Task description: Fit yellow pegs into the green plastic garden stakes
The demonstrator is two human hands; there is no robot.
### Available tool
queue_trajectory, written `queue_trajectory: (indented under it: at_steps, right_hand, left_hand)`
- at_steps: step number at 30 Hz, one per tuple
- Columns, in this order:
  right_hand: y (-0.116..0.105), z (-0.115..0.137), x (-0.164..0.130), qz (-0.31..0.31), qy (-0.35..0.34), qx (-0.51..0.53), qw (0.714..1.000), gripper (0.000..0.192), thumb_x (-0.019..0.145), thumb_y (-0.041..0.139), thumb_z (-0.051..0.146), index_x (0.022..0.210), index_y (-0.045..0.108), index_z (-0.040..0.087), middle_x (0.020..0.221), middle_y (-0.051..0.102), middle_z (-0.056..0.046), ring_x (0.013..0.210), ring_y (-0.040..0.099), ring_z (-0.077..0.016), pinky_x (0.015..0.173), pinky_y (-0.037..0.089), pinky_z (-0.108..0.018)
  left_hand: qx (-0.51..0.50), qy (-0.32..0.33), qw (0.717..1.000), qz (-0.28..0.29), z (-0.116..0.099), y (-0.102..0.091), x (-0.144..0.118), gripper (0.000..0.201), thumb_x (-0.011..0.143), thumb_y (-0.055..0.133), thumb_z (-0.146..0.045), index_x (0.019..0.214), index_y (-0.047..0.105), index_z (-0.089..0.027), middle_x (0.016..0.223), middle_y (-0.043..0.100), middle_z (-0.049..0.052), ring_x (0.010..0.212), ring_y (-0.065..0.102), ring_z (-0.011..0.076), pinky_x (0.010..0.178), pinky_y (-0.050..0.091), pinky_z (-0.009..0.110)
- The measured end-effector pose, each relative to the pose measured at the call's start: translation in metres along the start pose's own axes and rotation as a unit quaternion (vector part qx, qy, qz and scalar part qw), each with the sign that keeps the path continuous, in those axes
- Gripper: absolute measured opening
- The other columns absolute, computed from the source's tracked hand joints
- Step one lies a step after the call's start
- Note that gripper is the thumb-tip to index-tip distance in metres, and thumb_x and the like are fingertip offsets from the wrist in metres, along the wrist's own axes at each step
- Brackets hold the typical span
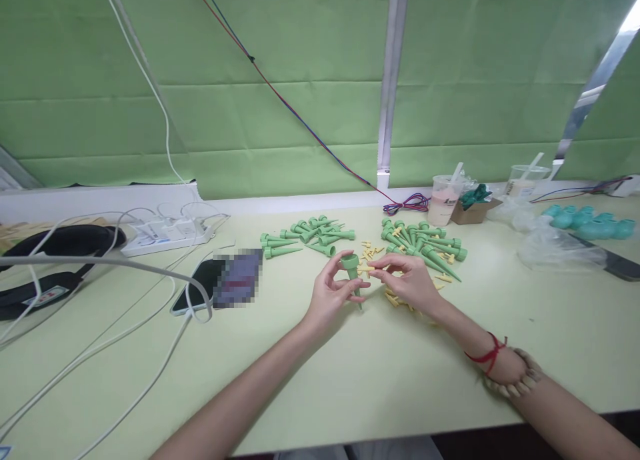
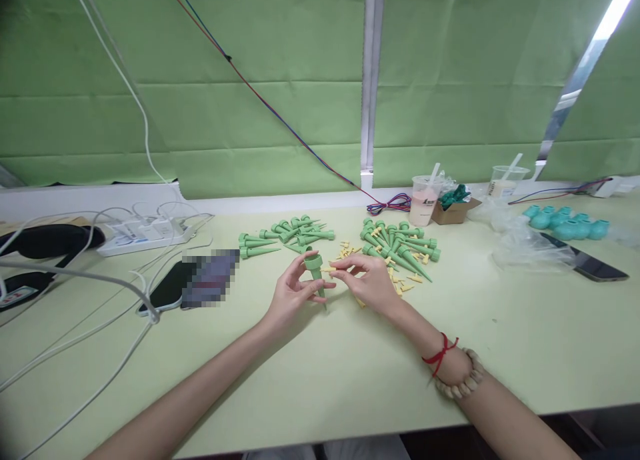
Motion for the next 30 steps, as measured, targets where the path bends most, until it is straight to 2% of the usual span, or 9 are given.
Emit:
queue_trajectory:
  at_steps: [5,10,14,17,19,21,24,27,30]
  right_hand:
    - [0.002,0.000,-0.001,0.007,0.009,0.016,1.000,0.012,0.071,0.062,0.027,0.071,0.069,0.018,0.078,0.071,-0.007,0.070,0.065,-0.0178,0.060,0.054,-0.029]
    - [0.005,-0.006,0.000,0.023,0.087,0.082,0.993,0.020,0.066,0.067,0.035,0.065,0.064,0.016,0.075,0.069,-0.008,0.062,0.063,-0.0163,0.057,0.053,-0.029]
    - [0.014,-0.014,-0.002,0.065,0.167,0.183,0.967,0.029,0.061,0.071,0.043,0.061,0.062,0.015,0.062,0.065,-0.003,0.054,0.059,-0.0121,0.057,0.052,-0.027]
    - [0.021,-0.021,-0.005,0.091,0.220,0.243,0.940,0.032,0.062,0.070,0.046,0.060,0.061,0.015,0.062,0.062,-0.001,0.053,0.057,-0.0099,0.060,0.052,-0.025]
    - [0.022,-0.023,-0.006,0.091,0.232,0.249,0.936,0.033,0.063,0.069,0.048,0.061,0.060,0.015,0.062,0.062,-0.002,0.053,0.058,-0.0101,0.059,0.052,-0.025]
    - [0.018,-0.022,-0.004,0.070,0.196,0.205,0.956,0.032,0.065,0.068,0.047,0.069,0.062,0.016,0.065,0.064,-0.003,0.057,0.060,-0.0123,0.060,0.053,-0.027]
    - [0.008,-0.013,0.000,0.031,0.070,0.072,0.994,0.026,0.071,0.065,0.041,0.084,0.066,0.018,0.078,0.068,-0.005,0.069,0.063,-0.0166,0.064,0.054,-0.030]
    - [0.002,-0.005,0.001,0.021,-0.045,-0.042,0.998,0.017,0.078,0.059,0.034,0.084,0.069,0.022,0.084,0.069,-0.005,0.076,0.064,-0.0188,0.068,0.053,-0.032]
    - [0.003,-0.007,0.000,0.034,-0.076,-0.085,0.993,0.017,0.081,0.055,0.030,0.086,0.069,0.022,0.086,0.069,-0.006,0.077,0.063,-0.0186,0.066,0.053,-0.032]
  left_hand:
    - [0.004,-0.016,1.000,0.019,0.000,0.001,-0.001,0.059,0.068,0.068,-0.029,0.121,0.043,-0.025,0.100,0.051,0.005,0.085,0.066,0.0268,0.060,0.057,0.028]
    - [0.011,-0.017,1.000,-0.002,0.002,-0.003,0.000,0.061,0.065,0.070,-0.027,0.121,0.045,-0.023,0.090,0.054,0.002,0.082,0.067,0.0260,0.058,0.057,0.028]
    - [0.024,-0.001,1.000,-0.015,0.001,-0.007,0.000,0.056,0.065,0.069,-0.023,0.117,0.051,-0.020,0.080,0.059,0.001,0.081,0.066,0.0233,0.061,0.058,0.029]
    - [0.027,-0.001,0.999,-0.019,0.000,-0.007,0.000,0.053,0.065,0.069,-0.022,0.115,0.054,-0.019,0.074,0.059,0.000,0.083,0.066,0.0235,0.063,0.058,0.029]
    - [0.023,-0.009,0.999,-0.022,0.000,-0.007,0.001,0.055,0.064,0.071,-0.023,0.116,0.053,-0.020,0.077,0.057,0.000,0.082,0.067,0.0246,0.059,0.058,0.028]
    - [0.011,-0.026,0.999,-0.028,0.001,-0.006,0.002,0.058,0.064,0.072,-0.024,0.118,0.051,-0.022,0.078,0.054,0.000,0.078,0.067,0.0248,0.053,0.057,0.026]
    - [-0.018,-0.051,0.998,-0.037,0.002,-0.005,0.003,0.060,0.063,0.073,-0.024,0.119,0.051,-0.024,0.074,0.048,-0.002,0.072,0.068,0.0233,0.049,0.056,0.024]
    - [-0.032,-0.059,0.997,-0.033,0.002,-0.005,0.002,0.061,0.062,0.074,-0.024,0.119,0.052,-0.024,0.070,0.042,-0.004,0.067,0.068,0.0213,0.047,0.055,0.023]
    - [-0.024,-0.055,0.998,-0.023,0.002,-0.005,0.001,0.060,0.063,0.074,-0.025,0.119,0.052,-0.025,0.071,0.040,-0.004,0.066,0.068,0.0210,0.046,0.055,0.022]
Point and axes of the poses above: each hand's wrist, its own x-axis towards the middle knuckle, its own y-axis out of the palm, z = x × y, the point moved 4 cm from there along x, towards the middle knuckle
